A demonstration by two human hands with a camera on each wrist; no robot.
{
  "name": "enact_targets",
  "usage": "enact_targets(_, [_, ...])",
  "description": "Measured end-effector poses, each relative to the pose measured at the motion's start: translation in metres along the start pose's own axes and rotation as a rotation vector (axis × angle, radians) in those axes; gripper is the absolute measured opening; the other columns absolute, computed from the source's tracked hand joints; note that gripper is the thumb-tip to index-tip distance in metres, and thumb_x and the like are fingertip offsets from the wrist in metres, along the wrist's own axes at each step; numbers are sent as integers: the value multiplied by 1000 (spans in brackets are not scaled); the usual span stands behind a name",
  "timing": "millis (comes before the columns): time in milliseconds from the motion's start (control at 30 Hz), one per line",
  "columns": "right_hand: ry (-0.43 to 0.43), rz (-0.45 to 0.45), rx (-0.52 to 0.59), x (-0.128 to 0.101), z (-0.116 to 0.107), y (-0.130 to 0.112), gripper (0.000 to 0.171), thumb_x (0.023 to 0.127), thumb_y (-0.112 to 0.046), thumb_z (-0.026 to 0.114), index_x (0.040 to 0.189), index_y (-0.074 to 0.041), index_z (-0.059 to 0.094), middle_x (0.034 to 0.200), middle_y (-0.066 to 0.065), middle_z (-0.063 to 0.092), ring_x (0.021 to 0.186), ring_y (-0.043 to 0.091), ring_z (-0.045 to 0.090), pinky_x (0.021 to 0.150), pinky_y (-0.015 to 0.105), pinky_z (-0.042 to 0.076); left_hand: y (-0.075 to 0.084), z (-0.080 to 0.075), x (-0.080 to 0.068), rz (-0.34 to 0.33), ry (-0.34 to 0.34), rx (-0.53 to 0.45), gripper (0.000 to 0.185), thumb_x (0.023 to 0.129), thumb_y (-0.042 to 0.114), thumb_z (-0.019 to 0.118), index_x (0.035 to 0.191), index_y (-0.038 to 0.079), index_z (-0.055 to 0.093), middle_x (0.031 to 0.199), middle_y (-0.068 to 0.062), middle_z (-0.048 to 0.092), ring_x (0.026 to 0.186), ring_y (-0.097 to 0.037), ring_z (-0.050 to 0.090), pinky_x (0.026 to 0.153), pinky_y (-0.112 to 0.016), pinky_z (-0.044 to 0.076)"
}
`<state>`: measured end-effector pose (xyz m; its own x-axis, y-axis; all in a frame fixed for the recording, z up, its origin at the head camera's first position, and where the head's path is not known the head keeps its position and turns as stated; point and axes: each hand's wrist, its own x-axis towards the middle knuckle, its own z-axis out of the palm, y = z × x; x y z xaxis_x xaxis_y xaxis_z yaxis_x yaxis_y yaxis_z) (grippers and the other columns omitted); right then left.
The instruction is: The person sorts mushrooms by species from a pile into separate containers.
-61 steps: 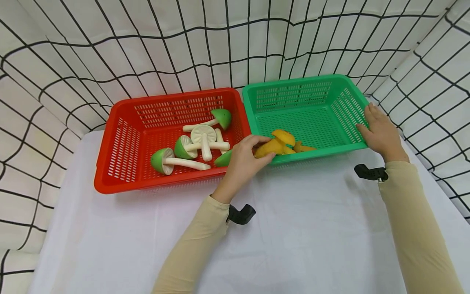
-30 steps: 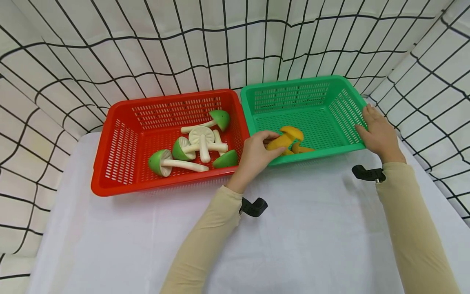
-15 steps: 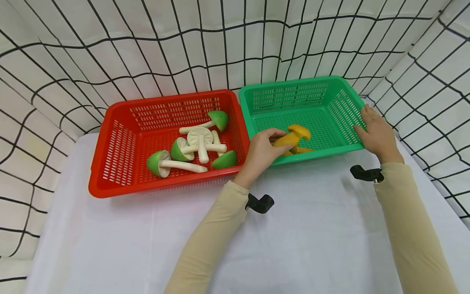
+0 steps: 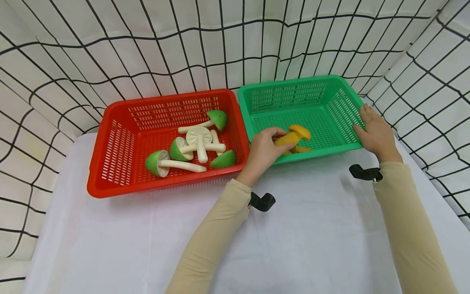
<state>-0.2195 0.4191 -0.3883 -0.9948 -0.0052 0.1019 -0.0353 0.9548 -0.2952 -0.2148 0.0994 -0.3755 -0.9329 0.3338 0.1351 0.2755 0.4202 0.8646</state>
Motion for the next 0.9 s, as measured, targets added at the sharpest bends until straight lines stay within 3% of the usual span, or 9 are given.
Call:
enact_targets(267, [-5,3,0,2,-1,-1,65,98,-28,33,147,7,9,154,23,6,142,36,6,113,49,8,2,6,-1,64,-11,305,31,82,21,75,107,3,69,100,-7,65,84,-16,56,69,-23,44])
enact_targets(433, [-5,-6,0,4,0,-1,65,98,-27,33,147,7,9,153,24,7,142,35,5,113,48,8,2,8,0,56,-17,402,31,84,22,73,106,2,69,99,-8,65,84,-17,56,69,-24,45])
enact_targets(733, [-14,-12,-5,7,1,-3,65,98,-28,34,147,8,9,153,24,7,142,36,6,113,48,8,1,6,-1,63,-9,388,30,87,22,70,107,0,68,101,-9,66,92,-19,59,74,-25,49])
enact_targets(900, [-14,-12,-2,5,2,0,65,98,-28,33,147,7,10,153,25,8,142,36,6,113,48,8,-2,5,-4,78,-13,252,29,88,19,68,110,0,67,103,-10,65,93,-19,60,77,-23,48])
